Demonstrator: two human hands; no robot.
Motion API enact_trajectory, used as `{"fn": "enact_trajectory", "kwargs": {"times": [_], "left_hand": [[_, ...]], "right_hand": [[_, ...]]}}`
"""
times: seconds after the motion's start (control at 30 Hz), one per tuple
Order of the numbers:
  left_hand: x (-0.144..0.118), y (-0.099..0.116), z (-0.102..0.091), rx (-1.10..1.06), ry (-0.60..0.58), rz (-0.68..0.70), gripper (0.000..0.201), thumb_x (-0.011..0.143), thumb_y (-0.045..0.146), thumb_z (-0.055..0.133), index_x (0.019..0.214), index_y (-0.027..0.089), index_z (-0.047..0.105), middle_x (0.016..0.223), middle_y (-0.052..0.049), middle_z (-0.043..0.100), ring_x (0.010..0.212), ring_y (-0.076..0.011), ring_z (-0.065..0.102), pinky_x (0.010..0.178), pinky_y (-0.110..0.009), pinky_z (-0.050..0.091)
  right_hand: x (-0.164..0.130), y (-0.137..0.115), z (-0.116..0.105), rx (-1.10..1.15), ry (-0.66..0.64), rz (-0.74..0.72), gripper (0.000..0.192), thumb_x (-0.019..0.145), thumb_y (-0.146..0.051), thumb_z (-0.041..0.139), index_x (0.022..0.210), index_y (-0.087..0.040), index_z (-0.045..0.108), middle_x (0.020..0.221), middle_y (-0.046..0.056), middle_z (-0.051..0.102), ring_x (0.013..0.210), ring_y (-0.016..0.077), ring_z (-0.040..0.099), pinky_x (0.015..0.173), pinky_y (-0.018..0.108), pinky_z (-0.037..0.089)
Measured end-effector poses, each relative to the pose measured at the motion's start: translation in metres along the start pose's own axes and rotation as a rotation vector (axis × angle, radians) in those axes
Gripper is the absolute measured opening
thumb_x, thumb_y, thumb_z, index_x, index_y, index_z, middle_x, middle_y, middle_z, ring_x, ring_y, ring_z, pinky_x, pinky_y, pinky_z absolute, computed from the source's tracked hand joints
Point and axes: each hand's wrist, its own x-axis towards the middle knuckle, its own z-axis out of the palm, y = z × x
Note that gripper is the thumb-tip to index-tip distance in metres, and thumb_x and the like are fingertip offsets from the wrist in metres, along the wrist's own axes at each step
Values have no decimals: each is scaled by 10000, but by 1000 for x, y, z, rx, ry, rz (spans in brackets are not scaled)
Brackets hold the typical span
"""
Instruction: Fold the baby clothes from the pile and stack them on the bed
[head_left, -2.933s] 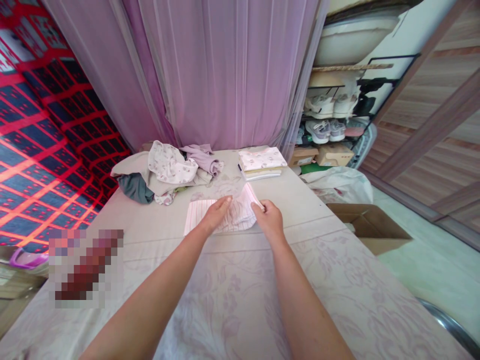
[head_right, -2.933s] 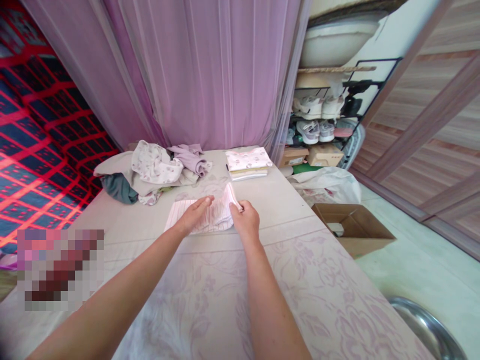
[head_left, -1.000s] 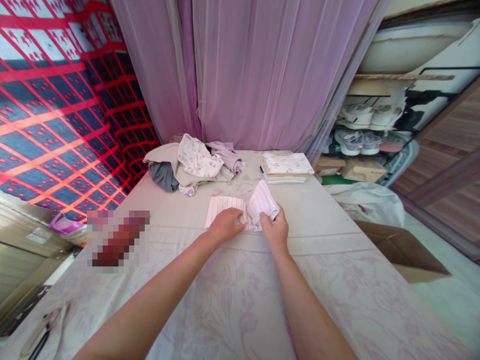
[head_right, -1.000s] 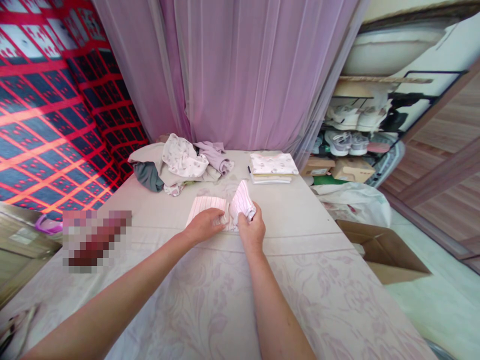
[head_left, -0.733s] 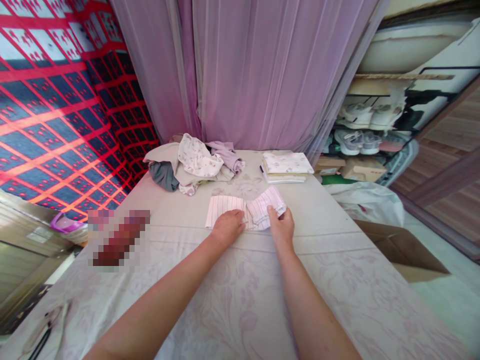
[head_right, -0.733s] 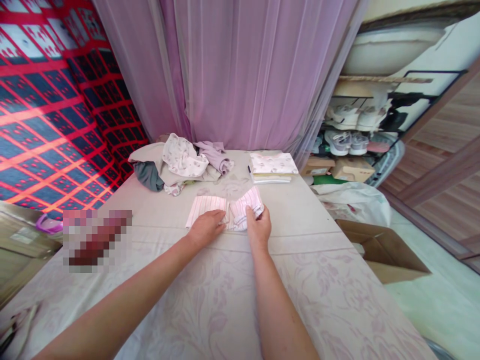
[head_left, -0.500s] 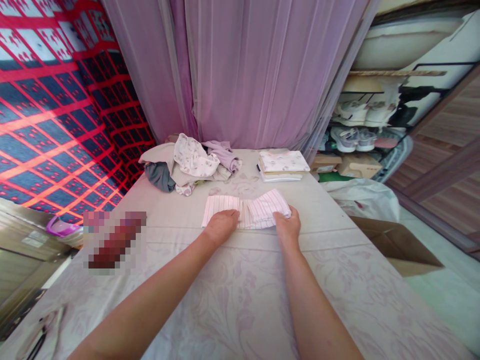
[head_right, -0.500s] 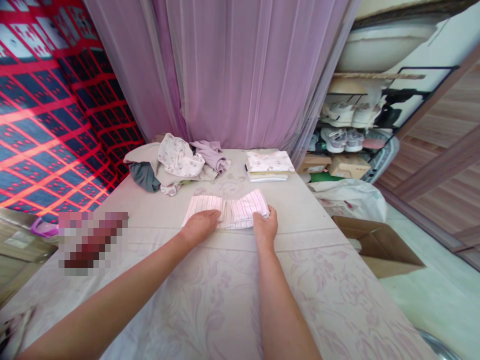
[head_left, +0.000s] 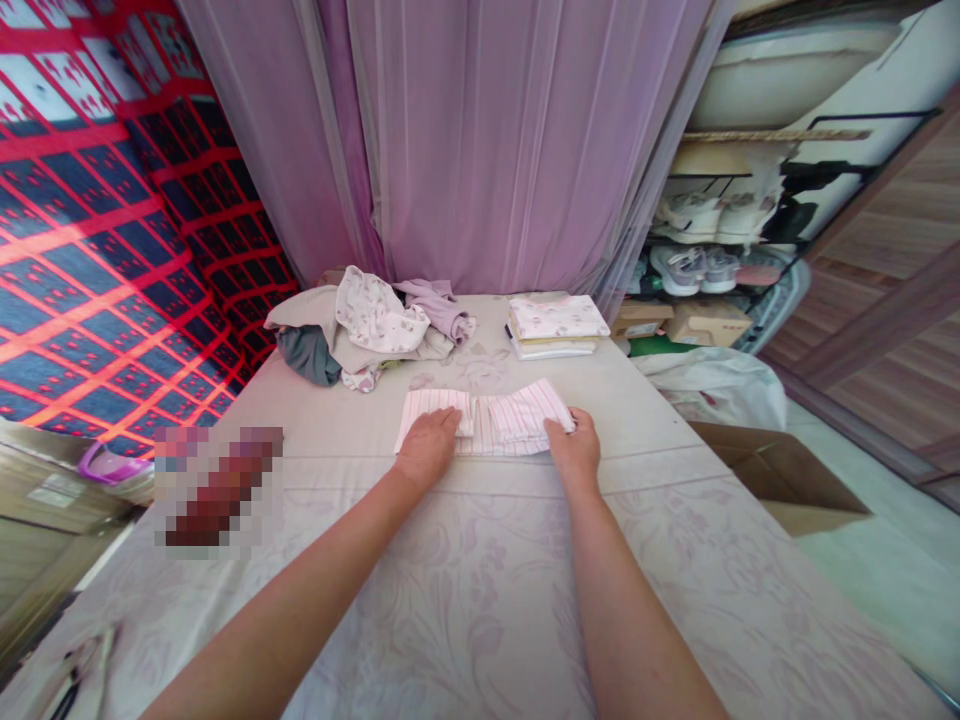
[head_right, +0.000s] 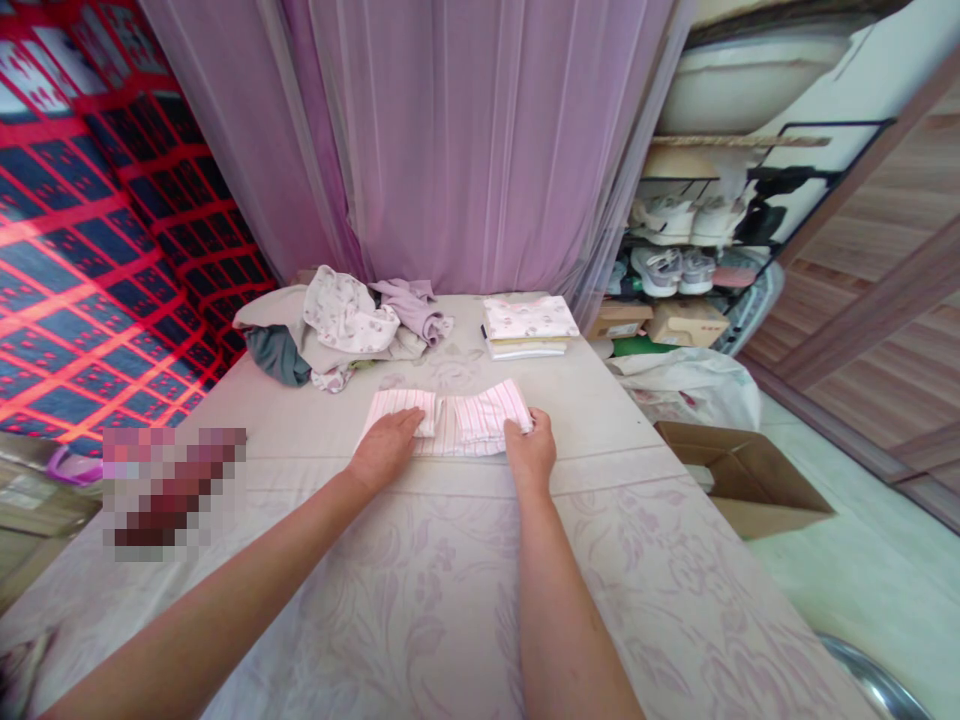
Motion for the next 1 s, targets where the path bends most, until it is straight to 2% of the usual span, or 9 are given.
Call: {"fn": "enact_trajectory", "kwargs": {"times": [0.13,0.23,0.37,0.47,0.53,0.6,0.77,0.87,1.0], "left_hand": [[-2,3,4,41,6,-2,502,857,74,392,1345,168,466,1420,-137,474,1322,-256,415,1099,-456,300],[-7,8,8,-21,-21,-3,487,888,219,438,1372,160,436,1442,-145,444,1335,-287,391,1107,-492,273],[-8,11,5,-95,-3,-6,502,908,405,435,1350,170,468,1441,-143,443,1330,-312,390,1105,-511,258],[2,15,-4,-98,55,11,417,913,384,429,1243,172,568,1365,-136,522,1258,-285,469,1077,-452,313],[15,20,-10,-101,65,36,363,910,329,435,1189,172,606,1310,-124,566,1210,-261,508,1052,-396,344],[30,27,-14,-93,27,41,332,907,301,433,1151,184,626,1252,-109,606,1166,-251,539,1015,-371,370],[68,41,-14,-66,-73,-28,345,879,396,470,1034,167,677,1023,-142,701,1031,-320,598,883,-437,425],[81,45,-9,-70,-78,-54,329,851,363,512,1085,195,672,1027,-115,712,1055,-320,585,895,-444,405],[85,51,-2,-85,-63,-77,332,853,308,504,1144,248,651,1074,-55,711,1048,-267,592,897,-399,403]], "right_hand": [[1,-1,-9,-198,6,-29,491,675,-337,556,1147,-206,597,759,28,659,656,206,589,640,306,448],[4,0,-18,-320,-64,-95,551,698,-314,558,1244,-245,578,817,39,667,698,216,603,685,327,455],[14,7,-29,-381,-253,-223,465,675,-266,580,1131,-259,671,1021,60,656,849,219,614,771,325,470],[20,13,-36,-404,-347,-270,499,636,-198,597,1125,-248,680,1074,58,639,890,205,612,793,305,473],[22,16,-40,-425,-355,-306,465,648,-185,598,1100,-247,692,1050,53,636,874,191,609,795,300,470],[23,17,-43,-438,-361,-336,378,687,-201,592,1044,-243,712,1009,48,633,836,177,603,795,303,467],[21,14,-49,-437,-413,-362,220,717,-206,597,890,-233,730,941,28,613,803,154,586,775,282,451],[21,10,-53,-455,-402,-353,161,731,-188,565,778,-227,714,874,15,599,773,145,573,739,268,436],[22,6,-59,-447,-380,-350,156,717,-166,552,749,-221,695,877,11,598,802,138,569,743,249,423]]}}
